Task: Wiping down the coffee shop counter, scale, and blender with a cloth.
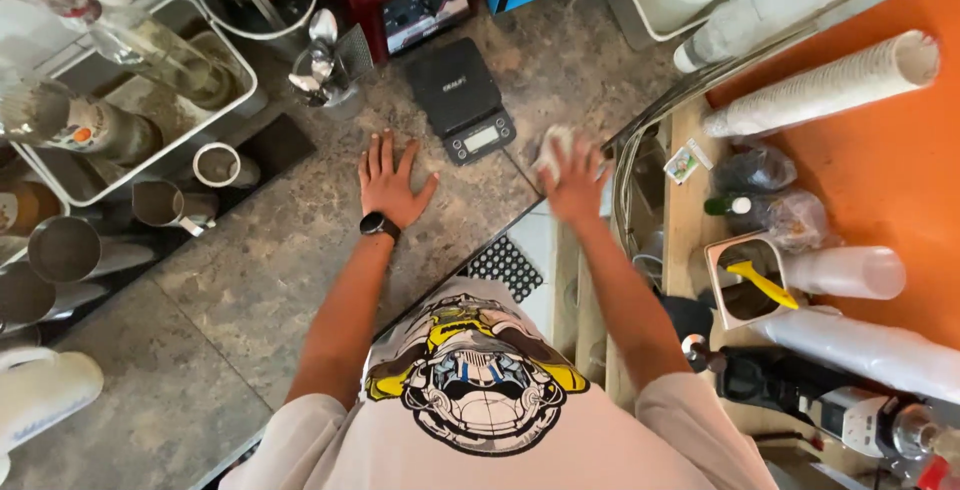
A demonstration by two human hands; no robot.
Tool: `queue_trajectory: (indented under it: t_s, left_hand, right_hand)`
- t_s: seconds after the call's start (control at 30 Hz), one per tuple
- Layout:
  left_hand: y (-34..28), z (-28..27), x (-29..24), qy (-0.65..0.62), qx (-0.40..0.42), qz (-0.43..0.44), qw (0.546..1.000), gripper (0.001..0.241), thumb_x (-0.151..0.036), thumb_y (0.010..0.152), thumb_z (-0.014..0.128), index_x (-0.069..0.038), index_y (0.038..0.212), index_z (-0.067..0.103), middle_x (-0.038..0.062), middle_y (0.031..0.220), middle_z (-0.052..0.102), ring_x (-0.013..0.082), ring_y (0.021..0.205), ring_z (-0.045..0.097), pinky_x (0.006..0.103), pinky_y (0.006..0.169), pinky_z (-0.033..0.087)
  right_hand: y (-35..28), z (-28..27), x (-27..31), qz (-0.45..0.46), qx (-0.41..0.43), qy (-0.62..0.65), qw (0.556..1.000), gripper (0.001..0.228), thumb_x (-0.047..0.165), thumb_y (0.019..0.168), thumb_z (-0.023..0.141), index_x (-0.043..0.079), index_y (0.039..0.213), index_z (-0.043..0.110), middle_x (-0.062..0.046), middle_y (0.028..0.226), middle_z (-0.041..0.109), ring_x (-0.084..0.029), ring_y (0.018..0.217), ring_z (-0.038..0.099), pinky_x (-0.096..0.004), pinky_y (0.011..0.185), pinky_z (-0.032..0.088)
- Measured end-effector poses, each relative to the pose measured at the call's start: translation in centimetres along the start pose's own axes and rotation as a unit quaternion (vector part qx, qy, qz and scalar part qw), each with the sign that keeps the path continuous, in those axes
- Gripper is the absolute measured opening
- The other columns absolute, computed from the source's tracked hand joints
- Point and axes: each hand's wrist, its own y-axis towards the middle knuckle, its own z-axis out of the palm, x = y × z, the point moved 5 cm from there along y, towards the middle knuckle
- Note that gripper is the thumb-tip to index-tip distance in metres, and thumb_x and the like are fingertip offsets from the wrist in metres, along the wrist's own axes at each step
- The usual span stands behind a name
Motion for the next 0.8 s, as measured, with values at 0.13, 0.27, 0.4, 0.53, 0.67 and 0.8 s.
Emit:
queue_trajectory:
  t_s: [0.13, 0.27, 0.4, 0.53, 0.67, 0.8]
  left_hand:
    - [0.0, 0.3, 0.1, 0.015, -0.02, 0.004, 1.0, 0.071, -0.065, 0.099, 0.056, -0.023, 0.155, 0.045, 0.021, 0.164, 0.027, 0.044, 0.153, 0.026, 0.063, 0.121, 0.023]
    - [0.0, 0.4, 0.3, 0.019, 0.078, -0.018, 0.997, 0.069, -0.067, 0.105, 0.041, -0.026, 0.16, 0.038, 0.021, 0.166, 0.024, 0.0423, 0.157, 0.014, 0.0618, 0.125, 0.013]
    - [-0.2, 0.3, 0.3, 0.018, 0.066, -0.016, 0.998, 0.063, -0.062, 0.108, 0.039, -0.026, 0.16, 0.037, 0.02, 0.165, 0.025, 0.0418, 0.156, 0.017, 0.061, 0.125, 0.014]
    - [0.0, 0.8, 0.4, 0.026, 0.1, -0.023, 0.994, 0.063, -0.062, 0.11, 0.031, -0.028, 0.163, 0.029, 0.018, 0.17, 0.013, 0.0396, 0.159, 0.008, 0.06, 0.126, 0.01]
    - [0.1, 1.1, 0.5, 0.016, 0.096, -0.019, 0.995, 0.065, -0.063, 0.109, 0.035, -0.029, 0.164, 0.03, 0.018, 0.17, 0.011, 0.0406, 0.158, 0.008, 0.0603, 0.126, 0.01]
    - [-0.1, 1.6, 0.8, 0.028, 0.093, -0.009, 0.995, 0.067, -0.063, 0.106, 0.039, -0.028, 0.163, 0.032, 0.019, 0.17, 0.013, 0.0422, 0.158, 0.01, 0.0611, 0.125, 0.011]
  right_hand:
    - [2.1, 0.4, -1.1, 0.128, 0.01, 0.081, 0.988, 0.061, 0.054, 0.103, 0.049, 0.036, 0.16, 0.037, -0.011, 0.168, 0.024, -0.051, 0.151, 0.015, -0.08, 0.111, 0.018]
    - [-0.9, -0.5, 6.2, 0.065, -0.016, 0.05, 0.996, 0.068, 0.053, 0.097, 0.057, 0.036, 0.161, 0.039, -0.02, 0.156, 0.045, -0.056, 0.137, 0.045, -0.077, 0.11, 0.021]
    - [-6.8, -1.0, 14.5, -0.075, 0.032, 0.066, 0.994, 0.072, 0.059, 0.092, 0.051, 0.043, 0.16, 0.035, -0.012, 0.155, 0.046, -0.052, 0.143, 0.039, -0.07, 0.111, 0.028]
    - [-5.3, -1.3, 11.0, -0.137, 0.015, 0.143, 0.98, 0.064, 0.06, 0.093, 0.058, 0.037, 0.152, 0.05, -0.006, 0.155, 0.048, -0.04, 0.146, 0.039, -0.065, 0.115, 0.029]
    - [-1.4, -0.3, 0.2, 0.033, -0.026, 0.077, 0.996, 0.065, 0.046, 0.1, 0.058, 0.027, 0.16, 0.043, -0.016, 0.167, 0.03, -0.052, 0.15, 0.019, -0.075, 0.111, 0.022]
    - [-1.4, -2.1, 2.3, 0.077, -0.057, 0.105, 0.99, 0.063, 0.044, 0.1, 0.059, 0.024, 0.158, 0.047, -0.023, 0.163, 0.032, -0.058, 0.146, 0.02, -0.075, 0.109, 0.031]
